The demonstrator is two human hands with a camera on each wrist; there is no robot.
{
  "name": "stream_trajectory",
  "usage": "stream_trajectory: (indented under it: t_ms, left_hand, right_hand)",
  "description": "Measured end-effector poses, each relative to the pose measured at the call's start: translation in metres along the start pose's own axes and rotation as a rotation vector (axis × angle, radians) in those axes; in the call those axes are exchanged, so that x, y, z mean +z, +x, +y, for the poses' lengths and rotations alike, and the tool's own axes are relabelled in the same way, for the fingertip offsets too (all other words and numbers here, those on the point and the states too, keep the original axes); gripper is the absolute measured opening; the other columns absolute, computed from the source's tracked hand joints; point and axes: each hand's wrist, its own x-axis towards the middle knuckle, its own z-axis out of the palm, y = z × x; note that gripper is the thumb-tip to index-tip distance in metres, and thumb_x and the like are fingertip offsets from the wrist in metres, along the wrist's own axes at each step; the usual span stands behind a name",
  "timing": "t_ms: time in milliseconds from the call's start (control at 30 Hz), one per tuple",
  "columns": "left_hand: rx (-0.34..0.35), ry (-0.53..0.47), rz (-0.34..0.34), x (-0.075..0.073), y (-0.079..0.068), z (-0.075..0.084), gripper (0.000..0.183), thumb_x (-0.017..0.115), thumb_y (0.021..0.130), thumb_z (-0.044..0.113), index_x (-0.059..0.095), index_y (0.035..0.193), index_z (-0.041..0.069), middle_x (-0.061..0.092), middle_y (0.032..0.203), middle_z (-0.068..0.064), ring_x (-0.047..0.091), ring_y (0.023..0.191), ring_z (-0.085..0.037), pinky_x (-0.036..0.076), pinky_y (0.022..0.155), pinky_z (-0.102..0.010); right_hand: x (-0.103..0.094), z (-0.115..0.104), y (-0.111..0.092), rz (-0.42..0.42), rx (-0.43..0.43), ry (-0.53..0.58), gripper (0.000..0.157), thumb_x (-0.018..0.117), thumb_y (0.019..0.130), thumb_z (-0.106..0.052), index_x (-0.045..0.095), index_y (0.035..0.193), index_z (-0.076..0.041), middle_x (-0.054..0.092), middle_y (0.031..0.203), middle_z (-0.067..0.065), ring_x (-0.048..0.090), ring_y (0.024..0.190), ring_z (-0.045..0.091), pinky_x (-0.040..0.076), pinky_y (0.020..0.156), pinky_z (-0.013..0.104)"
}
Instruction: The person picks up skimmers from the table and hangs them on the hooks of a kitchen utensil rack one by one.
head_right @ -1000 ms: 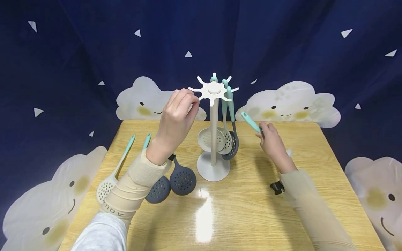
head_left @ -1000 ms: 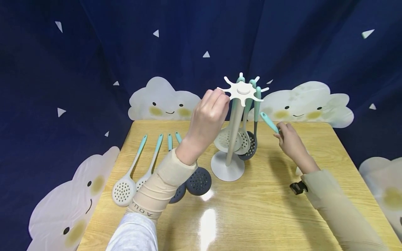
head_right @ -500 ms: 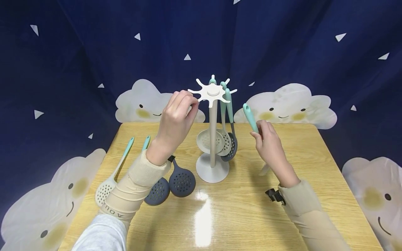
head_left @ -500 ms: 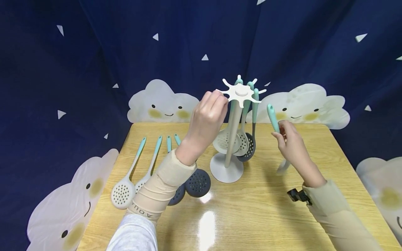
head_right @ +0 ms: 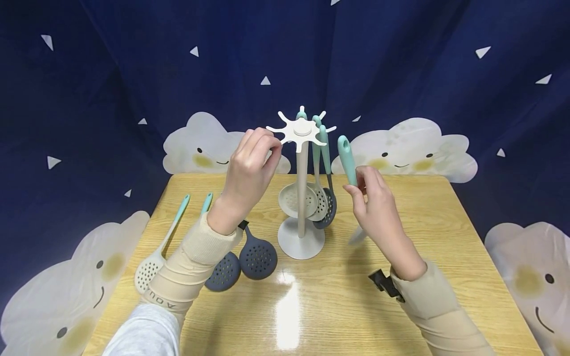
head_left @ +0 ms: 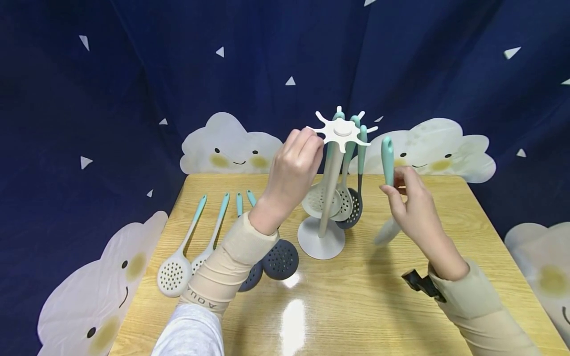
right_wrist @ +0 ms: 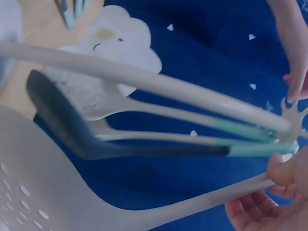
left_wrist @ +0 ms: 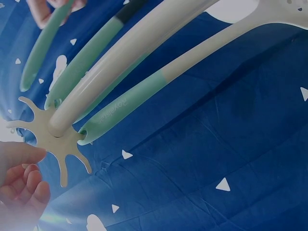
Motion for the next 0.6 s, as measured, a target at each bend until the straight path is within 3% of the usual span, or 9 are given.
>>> stream_trajectory:
  t_ms: [233,600]
  left_hand:
    - [0.003,-0.013,0.005,0.000,0.000,0.001,0.011,0.052,0.084,-0.006,0.056,0.075,-0.002,0.054,0.075,-0.009,0.046,0.065,-0.022,0.042,0.058,-0.025]
    - [-0.004,-0.003,0.007,0.000,0.000,0.000,0.011,0.052,0.085,-0.005,0.056,0.075,-0.002,0.053,0.075,-0.009,0.045,0.065,-0.022,0.041,0.058,-0.025]
  right_hand:
    - [-0.001,-0.016,0.001,0.015,-0.055,-0.001,0.021,0.060,0.082,0.007,0.048,0.100,0.009,0.050,0.086,0.017,0.058,0.082,0.028,0.049,0.070,0.040]
    - [0.009,-0.021,0.001,0.001,-0.053,0.024,0.021,0.060,0.082,0.006,0.049,0.101,0.009,0.052,0.085,0.016,0.058,0.081,0.027,0.051,0.070,0.042]
